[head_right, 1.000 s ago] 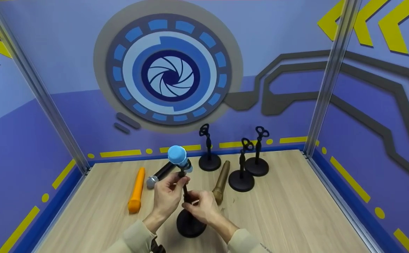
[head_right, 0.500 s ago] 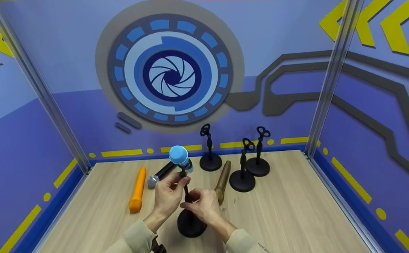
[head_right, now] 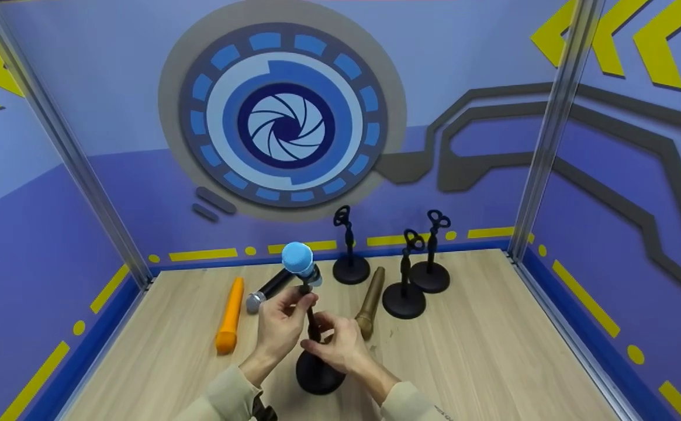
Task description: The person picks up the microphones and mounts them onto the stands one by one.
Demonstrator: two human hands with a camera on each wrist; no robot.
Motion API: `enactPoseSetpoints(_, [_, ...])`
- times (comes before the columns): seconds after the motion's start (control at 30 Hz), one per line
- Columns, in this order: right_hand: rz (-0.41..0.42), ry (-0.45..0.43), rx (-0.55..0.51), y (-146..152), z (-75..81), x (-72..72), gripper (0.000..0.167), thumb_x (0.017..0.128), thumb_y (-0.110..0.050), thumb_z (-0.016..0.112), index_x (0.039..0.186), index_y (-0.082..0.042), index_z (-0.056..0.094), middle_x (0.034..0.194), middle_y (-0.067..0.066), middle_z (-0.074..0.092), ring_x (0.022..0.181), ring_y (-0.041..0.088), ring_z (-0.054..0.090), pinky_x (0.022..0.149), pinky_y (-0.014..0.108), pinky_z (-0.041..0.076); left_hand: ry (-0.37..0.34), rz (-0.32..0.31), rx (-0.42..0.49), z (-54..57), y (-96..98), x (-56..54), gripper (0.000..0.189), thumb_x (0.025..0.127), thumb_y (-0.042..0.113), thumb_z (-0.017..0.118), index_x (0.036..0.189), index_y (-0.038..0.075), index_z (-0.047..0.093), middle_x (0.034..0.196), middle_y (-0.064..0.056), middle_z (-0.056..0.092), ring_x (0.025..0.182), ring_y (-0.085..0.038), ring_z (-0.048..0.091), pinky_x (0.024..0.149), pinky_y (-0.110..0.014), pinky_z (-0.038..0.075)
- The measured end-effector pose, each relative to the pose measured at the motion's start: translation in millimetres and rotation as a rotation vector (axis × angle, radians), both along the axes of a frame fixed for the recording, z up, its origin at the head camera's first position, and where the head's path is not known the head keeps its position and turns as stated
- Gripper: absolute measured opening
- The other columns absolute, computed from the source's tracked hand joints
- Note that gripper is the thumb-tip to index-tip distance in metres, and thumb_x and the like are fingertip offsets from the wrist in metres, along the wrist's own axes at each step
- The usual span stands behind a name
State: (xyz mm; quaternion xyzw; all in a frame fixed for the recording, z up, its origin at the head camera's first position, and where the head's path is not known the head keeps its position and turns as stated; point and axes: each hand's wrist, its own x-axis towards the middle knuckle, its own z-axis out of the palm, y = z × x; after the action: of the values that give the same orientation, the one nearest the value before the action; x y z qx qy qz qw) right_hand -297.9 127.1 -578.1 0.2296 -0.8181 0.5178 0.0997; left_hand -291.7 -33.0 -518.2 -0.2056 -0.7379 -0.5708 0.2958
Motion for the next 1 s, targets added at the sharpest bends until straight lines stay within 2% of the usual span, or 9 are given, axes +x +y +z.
enactPoseSetpoints(0.2, [0.069,0.001,-0.031,3.5,-0.2,-0.1,0.031,0.094,-0.015,0.087,0.125,-0.017,0.083,0.107,0.006,0.087,0.098,0.014,0.081,0.077,0.026,0.065,-0.042,-0.031,0.011,1.4,-2.8,0.6,0.006,0.103,0.015,0.082,0.098,0.013,0.081,0.084,-0.004,0.083,0.077,-0.020,0.082,0.071,-0.019,0.065])
enactPoseSetpoints(0.3, [0.084,0.009,-0.038,4.7,-0.8,0.4,0.033,0.093,-0.009,0.085,0.126,-0.014,0.083,0.107,0.009,0.087,0.098,0.014,0.081,0.076,0.027,0.065,-0.057,-0.031,-0.014,1.7,-3.5,0.0,0.010,0.105,0.018,0.080,0.096,0.013,0.080,0.083,-0.007,0.083,0.081,-0.016,0.082,0.069,-0.018,0.063])
enactPoseSetpoints(0.47, [0.096,0.016,-0.041,5.5,-2.3,2.0,0.035,0.093,-0.002,0.081,0.126,-0.012,0.083,0.107,0.010,0.087,0.098,0.014,0.081,0.077,0.029,0.067,-0.077,-0.017,-0.067,3.0,-4.8,-0.3,0.016,0.107,0.020,0.078,0.092,0.014,0.079,0.081,-0.003,0.082,0.085,-0.015,0.083,0.068,-0.020,0.062])
enactPoseSetpoints(0.57, [0.090,0.025,-0.045,5.5,-3.1,2.9,0.035,0.092,0.000,0.080,0.126,-0.011,0.083,0.106,0.010,0.087,0.098,0.013,0.082,0.077,0.029,0.067,-0.073,-0.012,-0.080,2.8,-5.0,-0.4,0.015,0.107,0.020,0.078,0.093,0.014,0.079,0.081,0.000,0.082,0.084,-0.016,0.083,0.069,-0.021,0.062])
enactPoseSetpoints(0.8, [0.087,0.049,-0.083,4.2,-1.4,4.6,0.034,0.092,-0.001,0.082,0.126,-0.006,0.083,0.105,0.014,0.087,0.095,0.019,0.083,0.075,0.031,0.068,-0.059,-0.018,-0.069,2.0,-4.1,-2.1,0.006,0.106,0.018,0.078,0.102,0.015,0.082,0.083,0.000,0.083,0.083,-0.014,0.082,0.072,-0.025,0.063])
enactPoseSetpoints(1.0, [0.075,0.020,-0.080,4.4,-0.9,3.9,0.032,0.094,-0.004,0.084,0.126,-0.006,0.083,0.106,0.013,0.087,0.095,0.016,0.083,0.075,0.030,0.067,-0.084,-0.029,-0.077,1.4,-5.4,-2.7,0.010,0.108,0.020,0.076,0.099,0.017,0.080,0.082,0.001,0.081,0.082,-0.012,0.080,0.079,-0.029,0.065])
